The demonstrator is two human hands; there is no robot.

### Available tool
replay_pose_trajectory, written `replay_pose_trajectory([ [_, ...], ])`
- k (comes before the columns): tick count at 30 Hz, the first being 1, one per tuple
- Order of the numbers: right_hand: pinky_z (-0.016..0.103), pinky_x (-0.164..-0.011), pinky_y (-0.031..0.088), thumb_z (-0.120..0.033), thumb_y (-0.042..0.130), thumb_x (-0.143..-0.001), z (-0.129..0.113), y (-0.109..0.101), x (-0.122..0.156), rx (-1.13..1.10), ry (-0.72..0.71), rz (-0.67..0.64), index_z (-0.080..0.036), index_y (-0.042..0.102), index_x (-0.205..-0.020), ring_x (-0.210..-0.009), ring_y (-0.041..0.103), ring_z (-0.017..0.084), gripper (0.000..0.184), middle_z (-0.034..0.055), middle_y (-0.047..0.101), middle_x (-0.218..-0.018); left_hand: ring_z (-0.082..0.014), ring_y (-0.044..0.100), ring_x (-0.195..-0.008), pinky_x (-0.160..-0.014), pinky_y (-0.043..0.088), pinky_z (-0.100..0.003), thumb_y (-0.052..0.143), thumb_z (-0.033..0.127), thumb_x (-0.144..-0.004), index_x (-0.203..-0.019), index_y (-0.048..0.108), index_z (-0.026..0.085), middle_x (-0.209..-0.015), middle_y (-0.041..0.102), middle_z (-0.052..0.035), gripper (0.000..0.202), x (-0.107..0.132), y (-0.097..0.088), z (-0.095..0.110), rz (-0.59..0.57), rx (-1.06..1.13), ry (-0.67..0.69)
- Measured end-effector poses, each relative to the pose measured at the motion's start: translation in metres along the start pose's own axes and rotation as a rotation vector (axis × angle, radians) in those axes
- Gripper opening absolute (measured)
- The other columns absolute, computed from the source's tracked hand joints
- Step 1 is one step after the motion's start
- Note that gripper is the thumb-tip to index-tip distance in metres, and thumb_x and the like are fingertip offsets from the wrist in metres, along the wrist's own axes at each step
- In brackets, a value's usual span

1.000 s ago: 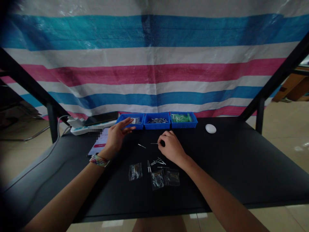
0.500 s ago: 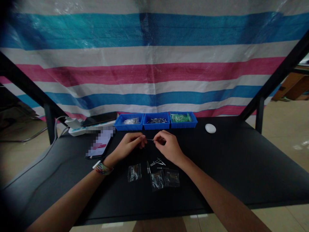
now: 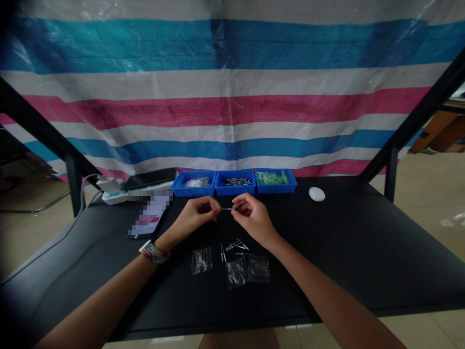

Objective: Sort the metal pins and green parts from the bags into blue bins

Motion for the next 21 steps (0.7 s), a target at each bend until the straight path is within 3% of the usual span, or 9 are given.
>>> replay_pose_trajectory([
  [9,0.027,-0.056,0.055,-0.049,0.075,-0.085,0.0106,0.0044,-0.0007,-0.241,0.205,-0.052,-0.019,0.065,-0.086,-0.061,0.067,0.014,0.031,0.0017,0.071,-0.078,-0.0114,0.059,-0.063,-0.061,0.045,-0.024,0.077,0.03,-0.083,-0.087,0.067,0.016,-0.07,0.063,0.0013,0.018,-0.0001,-0.0036,-0.0002,0.083,0.01,0.016],
  [21,0.028,-0.06,0.058,-0.033,0.083,-0.074,0.0076,0.0044,-0.0005,-0.276,0.17,-0.004,-0.019,0.067,-0.08,-0.064,0.067,0.015,0.022,-0.0014,0.067,-0.071,-0.011,0.059,-0.059,-0.061,0.045,-0.024,0.076,0.031,-0.083,-0.092,0.064,0.016,-0.066,0.061,0.0033,0.022,0.0004,0.0013,0.0065,0.056,-0.007,0.014],
])
Point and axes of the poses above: each hand's wrist, its own x-axis away from the middle knuckle, its own y-axis out of the palm, z = x × y, the point moved 6 cm from there along -x, towards the middle knuckle
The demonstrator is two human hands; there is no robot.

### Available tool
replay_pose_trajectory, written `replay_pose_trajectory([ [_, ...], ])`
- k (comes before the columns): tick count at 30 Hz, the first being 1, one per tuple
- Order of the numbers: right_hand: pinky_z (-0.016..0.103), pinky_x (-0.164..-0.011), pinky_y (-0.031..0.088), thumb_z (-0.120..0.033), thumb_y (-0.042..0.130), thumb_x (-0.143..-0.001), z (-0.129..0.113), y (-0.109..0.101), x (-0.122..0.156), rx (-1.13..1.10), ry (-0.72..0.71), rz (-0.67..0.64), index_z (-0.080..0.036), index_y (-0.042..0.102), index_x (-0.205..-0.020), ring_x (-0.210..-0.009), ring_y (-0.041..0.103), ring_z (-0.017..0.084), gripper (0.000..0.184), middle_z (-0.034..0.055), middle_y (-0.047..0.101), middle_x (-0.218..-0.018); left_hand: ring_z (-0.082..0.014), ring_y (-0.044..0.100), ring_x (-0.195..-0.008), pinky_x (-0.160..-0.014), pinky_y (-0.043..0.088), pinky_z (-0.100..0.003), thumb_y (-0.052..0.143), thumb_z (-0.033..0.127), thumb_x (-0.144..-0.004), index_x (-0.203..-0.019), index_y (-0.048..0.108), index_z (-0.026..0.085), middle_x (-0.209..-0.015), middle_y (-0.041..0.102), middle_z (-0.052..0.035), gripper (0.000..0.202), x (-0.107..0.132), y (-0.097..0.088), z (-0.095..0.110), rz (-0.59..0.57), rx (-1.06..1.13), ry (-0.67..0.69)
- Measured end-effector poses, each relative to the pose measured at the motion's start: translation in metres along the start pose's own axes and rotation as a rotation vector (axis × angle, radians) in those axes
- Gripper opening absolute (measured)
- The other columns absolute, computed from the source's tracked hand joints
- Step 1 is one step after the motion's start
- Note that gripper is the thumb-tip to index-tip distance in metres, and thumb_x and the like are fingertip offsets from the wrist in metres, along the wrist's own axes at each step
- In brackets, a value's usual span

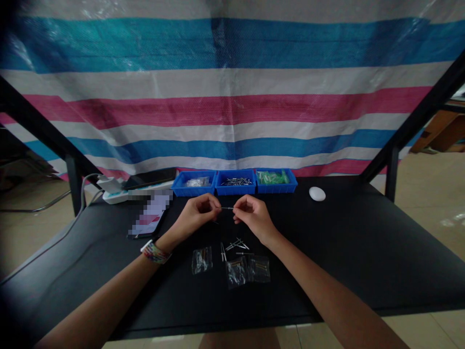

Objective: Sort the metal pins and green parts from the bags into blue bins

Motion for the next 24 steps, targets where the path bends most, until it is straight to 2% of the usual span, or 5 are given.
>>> replay_pose_trajectory([
  [4,0.028,-0.06,0.055,-0.03,0.08,-0.076,-0.005,0.0,0.002,0.086,-0.098,-0.002,-0.02,0.065,-0.08,-0.061,0.067,0.015,0.018,-0.0013,0.067,-0.069,-0.0125,0.06,-0.059,-0.059,0.047,-0.025,0.071,0.035,-0.086,-0.1,0.063,0.017,-0.069,0.062,0.0029,0.025,0.002,-0.001,0.001,-0.065,0.069,-0.025],
  [9,0.029,-0.061,0.054,-0.031,0.079,-0.08,-0.008,0.001,0.004,0.136,-0.141,0.006,-0.021,0.066,-0.082,-0.063,0.068,0.016,0.016,-0.0005,0.069,-0.071,-0.0135,0.058,-0.057,-0.055,0.043,-0.025,0.057,0.046,-0.095,-0.082,0.065,0.016,-0.064,0.061,-0.0007,0.034,0.003,-0.001,-0.004,-0.115,0.023,-0.084],
  [15,0.03,-0.063,0.056,-0.034,0.079,-0.082,-0.011,0.001,0.006,0.168,-0.172,0.026,-0.021,0.067,-0.083,-0.065,0.069,0.017,0.018,0.0005,0.07,-0.075,-0.0129,0.057,-0.057,-0.054,0.042,-0.023,0.063,0.048,-0.093,-0.077,0.068,0.016,-0.062,0.06,-0.0005,0.036,0.004,0.004,-0.007,-0.148,-0.035,-0.141],
  [19,0.03,-0.063,0.056,-0.034,0.079,-0.082,-0.01,0.001,0.005,0.154,-0.168,0.017,-0.021,0.068,-0.085,-0.066,0.068,0.016,0.018,0.001,0.07,-0.077,-0.0112,0.055,-0.057,-0.054,0.042,-0.022,0.069,0.044,-0.089,-0.079,0.067,0.016,-0.064,0.06,0.0008,0.03,0.004,0.005,-0.002,-0.14,-0.002,-0.11],
  [24,0.027,-0.056,0.057,-0.038,0.082,-0.08,-0.008,0.002,0.004,0.065,-0.13,0.007,-0.022,0.068,-0.097,-0.066,0.067,0.014,0.028,0.0007,0.068,-0.088,-0.0102,0.054,-0.059,-0.056,0.044,-0.023,0.075,0.042,-0.085,-0.08,0.064,0.016,-0.069,0.057,0.0023,0.029,0.003,0.004,0.005,-0.09,0.016,-0.051],
])
Point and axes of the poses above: each hand's wrist, its own x-axis away from the middle knuckle, its own y-axis out of the palm, z = x × y, the point moved 6 cm from there along -x, towards the middle knuckle
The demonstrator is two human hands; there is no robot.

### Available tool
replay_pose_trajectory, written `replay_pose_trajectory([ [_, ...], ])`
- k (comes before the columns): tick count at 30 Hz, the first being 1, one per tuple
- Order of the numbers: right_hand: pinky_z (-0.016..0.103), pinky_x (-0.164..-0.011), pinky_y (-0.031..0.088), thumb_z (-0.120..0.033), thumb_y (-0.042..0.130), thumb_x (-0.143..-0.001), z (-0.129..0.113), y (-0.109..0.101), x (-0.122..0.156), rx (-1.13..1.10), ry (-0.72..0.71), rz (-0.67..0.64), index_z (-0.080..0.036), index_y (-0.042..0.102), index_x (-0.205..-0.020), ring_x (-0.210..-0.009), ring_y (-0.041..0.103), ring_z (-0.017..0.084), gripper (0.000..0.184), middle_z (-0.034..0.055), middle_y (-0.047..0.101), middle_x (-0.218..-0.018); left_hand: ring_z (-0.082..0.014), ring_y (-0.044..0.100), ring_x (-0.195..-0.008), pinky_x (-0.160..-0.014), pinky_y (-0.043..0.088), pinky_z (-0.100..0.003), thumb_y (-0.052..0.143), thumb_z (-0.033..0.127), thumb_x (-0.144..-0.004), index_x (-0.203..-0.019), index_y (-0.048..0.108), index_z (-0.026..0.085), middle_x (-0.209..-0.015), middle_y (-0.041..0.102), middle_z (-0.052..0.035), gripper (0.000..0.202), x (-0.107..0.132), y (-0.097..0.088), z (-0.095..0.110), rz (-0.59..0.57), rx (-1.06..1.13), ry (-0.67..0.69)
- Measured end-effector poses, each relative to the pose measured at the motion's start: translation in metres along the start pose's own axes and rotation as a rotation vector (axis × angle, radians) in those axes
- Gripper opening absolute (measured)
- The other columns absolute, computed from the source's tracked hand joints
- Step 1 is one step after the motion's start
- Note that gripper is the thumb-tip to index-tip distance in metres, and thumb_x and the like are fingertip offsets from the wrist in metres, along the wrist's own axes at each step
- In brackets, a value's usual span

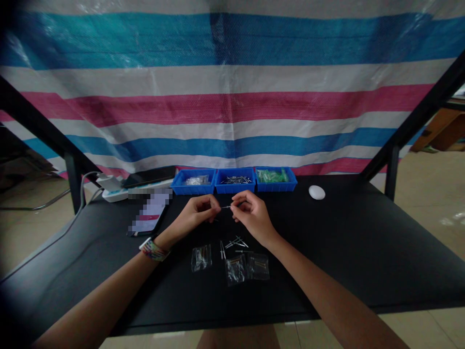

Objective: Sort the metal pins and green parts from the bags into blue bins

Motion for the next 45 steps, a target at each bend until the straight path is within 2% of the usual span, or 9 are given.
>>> replay_pose_trajectory([
  [8,0.029,-0.056,0.058,-0.043,0.082,-0.079,0.002,0.0,-0.001,-0.021,0.026,-0.011,-0.021,0.064,-0.083,-0.06,0.066,0.015,0.029,-0.0018,0.065,-0.068,-0.0121,0.056,-0.062,-0.059,0.044,-0.024,0.074,0.039,-0.087,-0.089,0.066,0.016,-0.071,0.059,0.0014,0.024,-0.001,-0.001,-0.002,-0.015,-0.07,0.035],
  [12,0.029,-0.056,0.057,-0.041,0.082,-0.081,-0.007,-0.014,-0.009,0.014,-0.063,0.105,-0.022,0.064,-0.082,-0.058,0.065,0.015,0.027,-0.0019,0.064,-0.068,-0.0159,0.059,-0.07,-0.066,0.045,-0.028,0.065,0.022,-0.087,-0.095,0.069,0.018,-0.079,0.065,-0.0014,0.011,0.001,-0.013,-0.001,-0.033,-0.416,0.112],
  [15,0.029,-0.058,0.058,-0.041,0.079,-0.084,-0.012,-0.032,-0.02,0.085,-0.139,0.234,-0.021,0.069,-0.091,-0.059,0.068,0.016,0.023,-0.001,0.066,-0.071,-0.0218,0.063,-0.087,-0.078,0.048,-0.032,0.068,0.014,-0.077,-0.095,0.072,0.02,-0.095,0.068,-0.0054,0.02,0.003,-0.016,0.001,-0.106,-0.711,0.198],
  [19,0.027,-0.053,0.056,-0.038,0.069,-0.091,-0.009,-0.041,-0.031,0.324,-0.164,0.177,-0.021,0.073,-0.119,-0.057,0.068,0.013,0.033,0.0074,0.076,-0.105,-0.0237,0.063,-0.093,-0.083,0.049,-0.034,0.069,0.014,-0.076,-0.096,0.072,0.021,-0.101,0.067,-0.0067,0.022,0.003,-0.014,-0.002,-0.18,-0.832,0.22],
  [22,0.026,-0.049,0.052,-0.034,0.061,-0.096,-0.01,-0.043,-0.026,0.452,-0.22,0.189,-0.021,0.076,-0.113,-0.053,0.064,0.009,0.026,0.0102,0.071,-0.124,-0.0233,0.063,-0.092,-0.082,0.048,-0.034,0.065,0.012,-0.08,-0.088,0.069,0.021,-0.096,0.067,-0.0064,0.012,0.003,-0.012,-0.005,-0.19,-0.842,0.199],
  [27,0.025,-0.05,0.049,-0.03,0.06,-0.094,-0.007,-0.024,-0.014,0.423,-0.2,0.115,-0.02,0.074,-0.103,-0.055,0.064,0.01,0.019,0.0072,0.072,-0.105,-0.0191,0.063,-0.083,-0.076,0.048,-0.03,0.065,0.012,-0.082,-0.091,0.068,0.019,-0.09,0.07,-0.0037,0.012,0.001,-0.012,-0.007,-0.132,-0.626,0.151],
  [32,0.024,-0.049,0.047,-0.033,0.064,-0.09,0.009,-0.003,-0.01,0.251,-0.003,-0.033,-0.019,0.072,-0.104,-0.055,0.063,0.011,0.021,0.0043,0.073,-0.091,-0.0184,0.069,-0.091,-0.087,0.052,-0.031,0.065,0.024,-0.095,-0.12,0.072,0.017,-0.096,0.075,-0.0052,0.027,0.0,-0.012,0.005,-0.045,-0.211,0.168],
  [41,0.024,-0.052,0.048,-0.044,0.065,-0.09,0.019,0.012,-0.005,0.013,0.202,-0.197,-0.017,0.076,-0.098,-0.058,0.064,0.012,0.03,0.007,0.076,-0.09,-0.0187,0.072,-0.1,-0.092,0.053,-0.031,0.08,0.03,-0.089,-0.094,0.068,0.017,-0.106,0.077,-0.0064,0.019,-0.003,-0.009,-0.003,0.03,0.238,0.111],
  [45,0.024,-0.053,0.049,-0.049,0.069,-0.087,0.02,0.013,-0.003,-0.099,0.281,-0.18,-0.016,0.075,-0.09,-0.057,0.065,0.012,0.033,0.0057,0.074,-0.082,-0.0141,0.068,-0.085,-0.08,0.052,-0.026,0.085,0.029,-0.084,-0.088,0.07,0.016,-0.092,0.074,-0.0029,0.021,-0.004,-0.008,-0.008,0.084,0.212,0.1],
])
Point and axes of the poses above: each hand's wrist, its own x-axis away from the middle knuckle, its own y-axis out of the palm, z = x × y, the point moved 6 cm from there along -x, towards the middle knuckle
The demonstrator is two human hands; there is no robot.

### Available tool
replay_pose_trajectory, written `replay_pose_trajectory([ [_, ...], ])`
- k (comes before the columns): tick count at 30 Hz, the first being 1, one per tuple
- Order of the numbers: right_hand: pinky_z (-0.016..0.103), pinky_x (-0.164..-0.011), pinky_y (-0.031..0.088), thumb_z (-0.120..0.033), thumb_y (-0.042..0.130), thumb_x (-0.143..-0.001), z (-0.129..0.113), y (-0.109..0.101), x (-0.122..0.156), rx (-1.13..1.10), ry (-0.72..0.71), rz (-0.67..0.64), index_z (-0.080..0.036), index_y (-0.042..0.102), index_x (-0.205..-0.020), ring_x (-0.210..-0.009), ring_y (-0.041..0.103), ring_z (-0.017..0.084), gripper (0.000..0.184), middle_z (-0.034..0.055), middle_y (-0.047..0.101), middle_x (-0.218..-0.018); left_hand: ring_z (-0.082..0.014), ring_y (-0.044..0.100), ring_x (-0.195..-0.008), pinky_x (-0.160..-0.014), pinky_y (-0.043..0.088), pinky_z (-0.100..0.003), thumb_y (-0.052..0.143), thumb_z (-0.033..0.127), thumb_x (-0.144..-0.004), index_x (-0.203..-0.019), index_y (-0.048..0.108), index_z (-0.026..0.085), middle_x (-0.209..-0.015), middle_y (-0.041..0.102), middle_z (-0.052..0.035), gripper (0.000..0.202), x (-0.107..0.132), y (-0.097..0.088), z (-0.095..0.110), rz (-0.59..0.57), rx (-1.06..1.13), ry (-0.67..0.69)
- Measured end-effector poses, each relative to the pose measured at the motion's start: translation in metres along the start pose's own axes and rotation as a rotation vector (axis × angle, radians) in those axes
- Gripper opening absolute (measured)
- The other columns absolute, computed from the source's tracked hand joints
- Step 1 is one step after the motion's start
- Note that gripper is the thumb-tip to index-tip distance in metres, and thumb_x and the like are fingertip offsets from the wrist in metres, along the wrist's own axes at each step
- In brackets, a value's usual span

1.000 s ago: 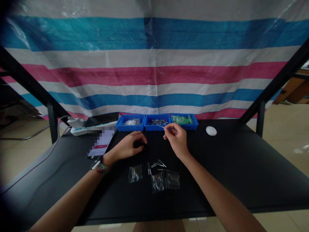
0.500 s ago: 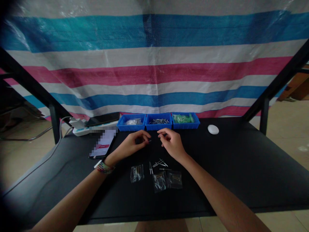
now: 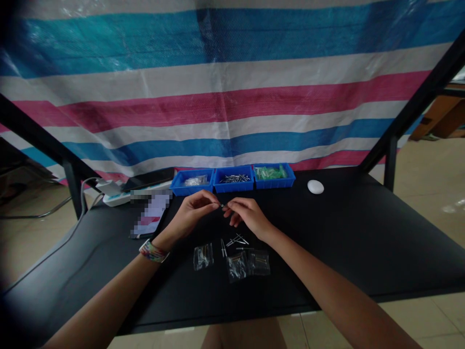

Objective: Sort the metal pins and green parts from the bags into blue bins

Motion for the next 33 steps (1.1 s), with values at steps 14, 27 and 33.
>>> replay_pose_trajectory([
  [14,0.025,-0.053,0.051,-0.038,0.082,-0.08,-0.015,-0.008,0.006,0.089,-0.233,0.158,-0.02,0.068,-0.086,-0.056,0.061,0.012,0.024,-0.0018,0.065,-0.072,-0.0149,0.06,-0.062,-0.064,0.046,-0.027,0.059,0.052,-0.098,-0.075,0.065,0.016,-0.064,0.063,-0.0018,0.043,0.003,0.003,-0.008,-0.077,-0.115,-0.172],
  [27,0.025,-0.053,0.051,-0.033,0.079,-0.081,-0.017,-0.008,0.01,0.128,-0.256,0.178,-0.02,0.067,-0.091,-0.059,0.063,0.011,0.021,-0.001,0.065,-0.083,-0.0122,0.058,-0.063,-0.063,0.046,-0.025,0.071,0.051,-0.092,-0.077,0.064,0.015,-0.068,0.066,-0.0013,0.039,0.003,0.007,-0.004,-0.091,-0.173,-0.161],
  [33,0.026,-0.05,0.051,-0.039,0.078,-0.08,-0.014,-0.008,0.007,0.022,-0.173,0.131,-0.021,0.065,-0.105,-0.053,0.064,0.012,0.033,-0.0008,0.069,-0.082,-0.013,0.062,-0.066,-0.062,0.048,-0.025,0.08,0.045,-0.084,-0.086,0.066,0.015,-0.072,0.067,-0.0013,0.034,0.001,0.008,-0.004,-0.085,-0.122,-0.128],
])
Point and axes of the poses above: each hand's wrist, its own x-axis away from the middle knuckle, its own y-axis out of the palm, z = x × y, the point moved 6 cm from there along -x, towards the middle knuckle
